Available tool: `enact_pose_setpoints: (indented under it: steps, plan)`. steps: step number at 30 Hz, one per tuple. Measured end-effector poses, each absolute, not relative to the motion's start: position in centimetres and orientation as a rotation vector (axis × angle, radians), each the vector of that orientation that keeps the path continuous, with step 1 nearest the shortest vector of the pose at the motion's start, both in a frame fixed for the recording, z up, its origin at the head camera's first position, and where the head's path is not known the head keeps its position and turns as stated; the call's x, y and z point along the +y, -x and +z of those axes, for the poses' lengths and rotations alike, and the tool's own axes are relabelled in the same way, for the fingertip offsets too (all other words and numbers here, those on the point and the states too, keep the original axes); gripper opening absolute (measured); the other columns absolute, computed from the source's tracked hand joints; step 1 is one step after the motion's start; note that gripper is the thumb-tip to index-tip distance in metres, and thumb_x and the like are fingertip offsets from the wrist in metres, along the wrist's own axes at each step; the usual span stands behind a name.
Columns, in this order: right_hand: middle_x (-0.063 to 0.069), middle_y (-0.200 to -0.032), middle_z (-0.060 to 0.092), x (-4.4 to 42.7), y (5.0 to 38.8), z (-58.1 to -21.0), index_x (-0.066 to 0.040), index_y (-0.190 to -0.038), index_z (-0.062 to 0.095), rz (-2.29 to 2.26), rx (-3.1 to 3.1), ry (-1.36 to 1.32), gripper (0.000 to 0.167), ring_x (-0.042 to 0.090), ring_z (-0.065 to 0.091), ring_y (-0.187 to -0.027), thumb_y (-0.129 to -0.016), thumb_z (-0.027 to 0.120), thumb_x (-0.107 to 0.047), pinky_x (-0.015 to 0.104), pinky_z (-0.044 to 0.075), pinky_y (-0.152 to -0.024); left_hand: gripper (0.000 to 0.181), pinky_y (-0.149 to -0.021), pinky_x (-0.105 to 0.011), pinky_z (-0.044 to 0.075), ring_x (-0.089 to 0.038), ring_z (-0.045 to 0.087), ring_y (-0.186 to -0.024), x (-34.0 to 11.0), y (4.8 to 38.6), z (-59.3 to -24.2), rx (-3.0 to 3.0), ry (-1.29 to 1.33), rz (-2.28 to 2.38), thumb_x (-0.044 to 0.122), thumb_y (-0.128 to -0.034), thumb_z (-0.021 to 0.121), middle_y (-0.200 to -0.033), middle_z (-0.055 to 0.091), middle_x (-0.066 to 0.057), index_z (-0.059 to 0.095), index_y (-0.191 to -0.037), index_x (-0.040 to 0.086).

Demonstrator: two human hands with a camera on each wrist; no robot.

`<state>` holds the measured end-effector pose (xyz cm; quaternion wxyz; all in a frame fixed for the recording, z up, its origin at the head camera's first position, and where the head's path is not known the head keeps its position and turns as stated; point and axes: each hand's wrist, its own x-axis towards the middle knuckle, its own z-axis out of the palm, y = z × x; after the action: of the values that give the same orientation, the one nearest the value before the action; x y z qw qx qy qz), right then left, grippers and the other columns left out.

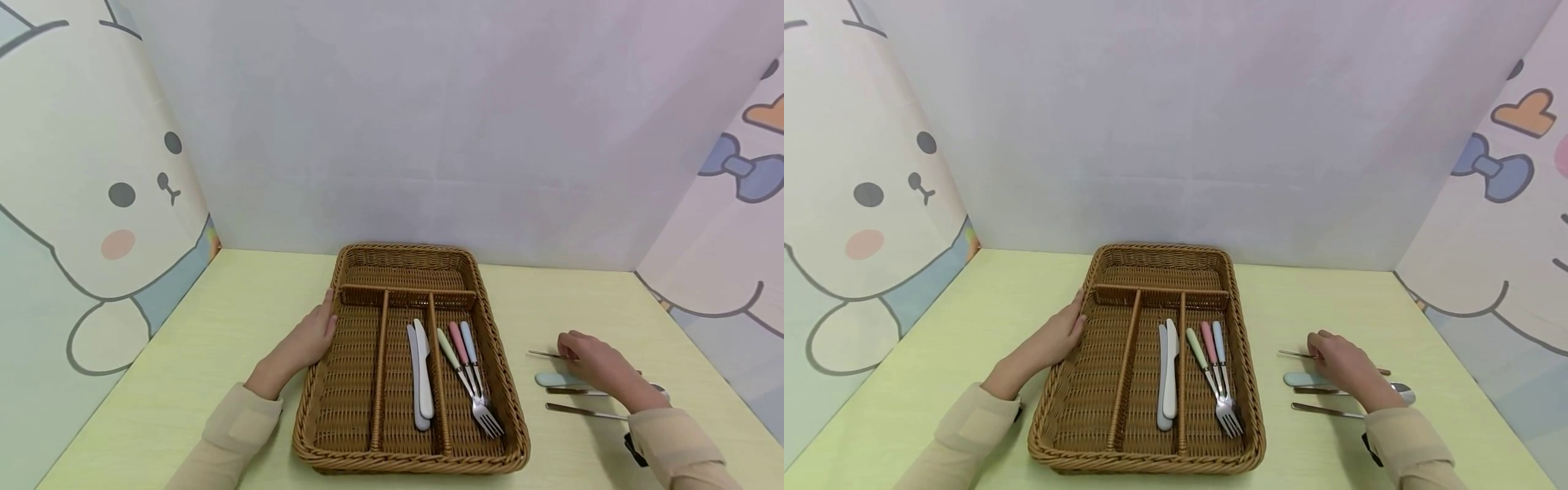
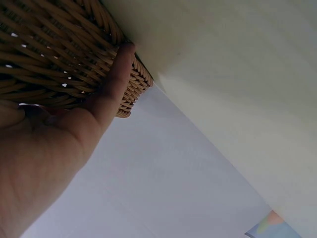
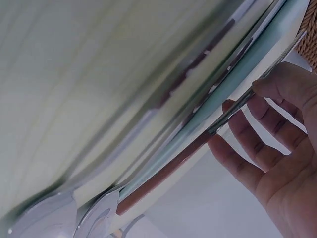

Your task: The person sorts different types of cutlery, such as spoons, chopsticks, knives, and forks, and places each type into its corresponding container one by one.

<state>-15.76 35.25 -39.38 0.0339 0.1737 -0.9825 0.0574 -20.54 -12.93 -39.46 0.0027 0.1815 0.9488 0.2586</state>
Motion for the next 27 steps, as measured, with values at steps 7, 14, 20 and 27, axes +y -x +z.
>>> enact_pose_setpoints:
  steps: [7, 14, 20, 27]
  plan:
    - [-0.007, -0.071, 0.041, 35.0, 16.1, -39.1, -0.015, -0.077, 0.049, 0.188, -2.982, -0.598, 0.024, 0.005, 0.035, -0.061, -0.076, 0.063, 0.004, 0.021, 0.029, -0.051, 0.058, -0.094, -0.053, 0.042, -0.046, 0.045, -0.118, -12.9, 20.5, -39.4, 2.97, -0.559, 0.808, 0.013, -0.0985, 0.032, -0.129, 0.04, -0.037, 0.003, -0.143, -0.01]
    - [-0.004, -0.076, 0.047, 34.2, 16.5, -38.8, -0.013, -0.082, 0.052, 0.17, -2.944, -0.601, 0.021, 0.006, 0.041, -0.061, -0.075, 0.062, 0.005, 0.022, 0.033, -0.048, 0.058, -0.096, -0.053, 0.04, -0.045, 0.042, -0.121, -12.8, 20.5, -39.3, 2.965, -0.554, 0.822, 0.013, -0.0987, 0.031, -0.132, 0.037, -0.037, 0.003, -0.143, -0.01]
    - [-0.004, -0.072, 0.044, 33.4, 17.0, -38.2, -0.01, -0.08, 0.05, 0.152, -2.9, -0.596, 0.02, 0.007, 0.038, -0.06, -0.075, 0.059, 0.006, 0.022, 0.03, -0.047, 0.058, -0.097, -0.053, 0.04, -0.045, 0.042, -0.121, -12.8, 20.5, -39.3, 2.964, -0.552, 0.827, 0.014, -0.0989, 0.031, -0.133, 0.037, -0.037, 0.002, -0.143, -0.01]
    - [-0.002, -0.068, 0.043, 31.9, 17.7, -37.1, -0.008, -0.082, 0.046, 0.145, -2.851, -0.539, 0.015, 0.012, 0.036, -0.063, -0.079, 0.052, 0.005, 0.024, 0.028, -0.046, 0.058, -0.094, -0.052, 0.042, -0.045, 0.044, -0.119, -12.9, 20.6, -39.4, 2.972, -0.559, 0.821, 0.013, -0.0987, 0.032, -0.131, 0.039, -0.037, 0.003, -0.143, -0.011]
